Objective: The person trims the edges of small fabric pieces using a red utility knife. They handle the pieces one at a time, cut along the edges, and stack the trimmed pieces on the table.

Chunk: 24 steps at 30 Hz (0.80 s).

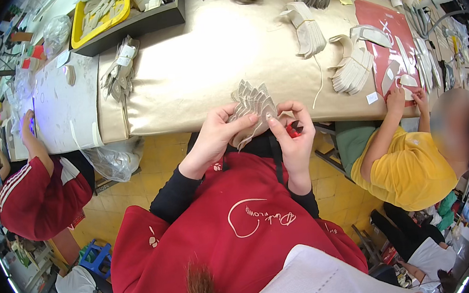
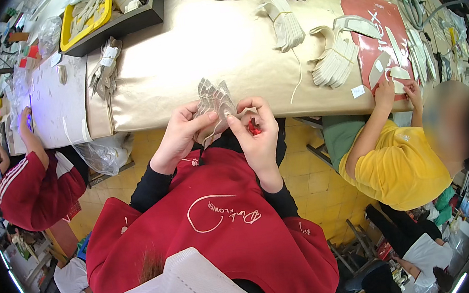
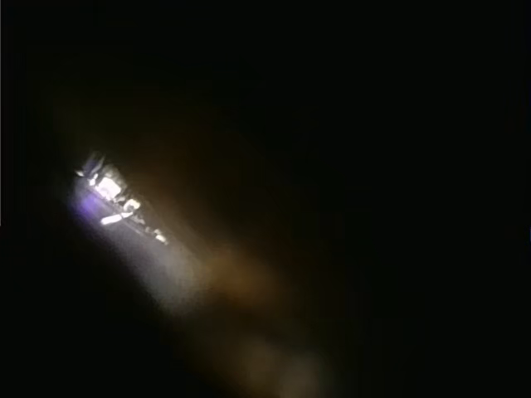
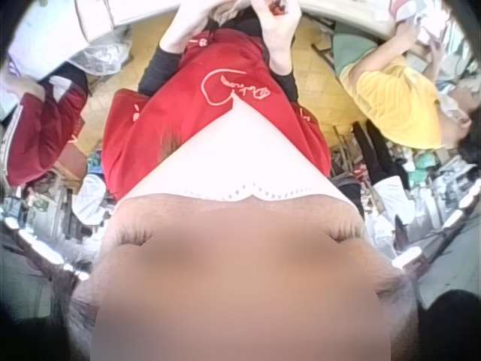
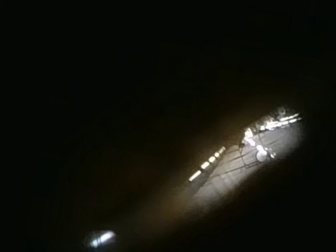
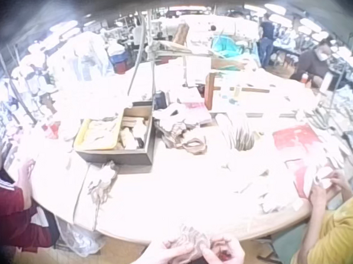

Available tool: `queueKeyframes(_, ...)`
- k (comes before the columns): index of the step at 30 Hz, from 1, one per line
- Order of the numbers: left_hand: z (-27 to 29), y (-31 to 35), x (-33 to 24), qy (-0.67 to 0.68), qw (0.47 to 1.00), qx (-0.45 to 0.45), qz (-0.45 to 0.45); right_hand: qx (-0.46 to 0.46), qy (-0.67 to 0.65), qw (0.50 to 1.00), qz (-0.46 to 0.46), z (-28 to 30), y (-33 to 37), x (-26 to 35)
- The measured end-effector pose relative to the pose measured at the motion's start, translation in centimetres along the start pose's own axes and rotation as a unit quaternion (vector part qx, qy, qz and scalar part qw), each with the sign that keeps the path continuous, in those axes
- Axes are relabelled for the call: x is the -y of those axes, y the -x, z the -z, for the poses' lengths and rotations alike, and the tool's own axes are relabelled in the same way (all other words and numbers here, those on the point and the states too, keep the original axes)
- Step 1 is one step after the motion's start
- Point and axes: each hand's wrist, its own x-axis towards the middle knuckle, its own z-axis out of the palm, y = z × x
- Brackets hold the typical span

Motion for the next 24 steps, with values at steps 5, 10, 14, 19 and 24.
queueKeyframes(5, 0.1, 0.0, -0.1, 0.004, 1.0, 0.019, -0.013, -0.017, 0.091, 0.992, 0.089, -0.3, -0.5, -0.1)
queueKeyframes(10, -0.2, -1.0, 0.4, 0.071, 0.997, -0.027, -0.032, -0.071, 0.1, 0.985, 0.123, -0.2, -1.0, -1.2)
queueKeyframes(14, 0.1, -1.2, 0.2, 0.068, 0.996, -0.051, -0.039, -0.037, 0.001, 0.994, 0.101, 0.3, -0.4, -1.5)
queueKeyframes(19, 0.0, -1.0, -0.2, 0.057, 0.995, -0.052, -0.064, -0.012, -0.11, 0.994, 0.001, 0.7, -0.1, -1.2)
queueKeyframes(24, -0.5, -0.9, -0.3, 0.029, 0.996, -0.053, -0.063, -0.003, -0.094, 0.993, -0.067, 0.3, -1.0, -1.0)
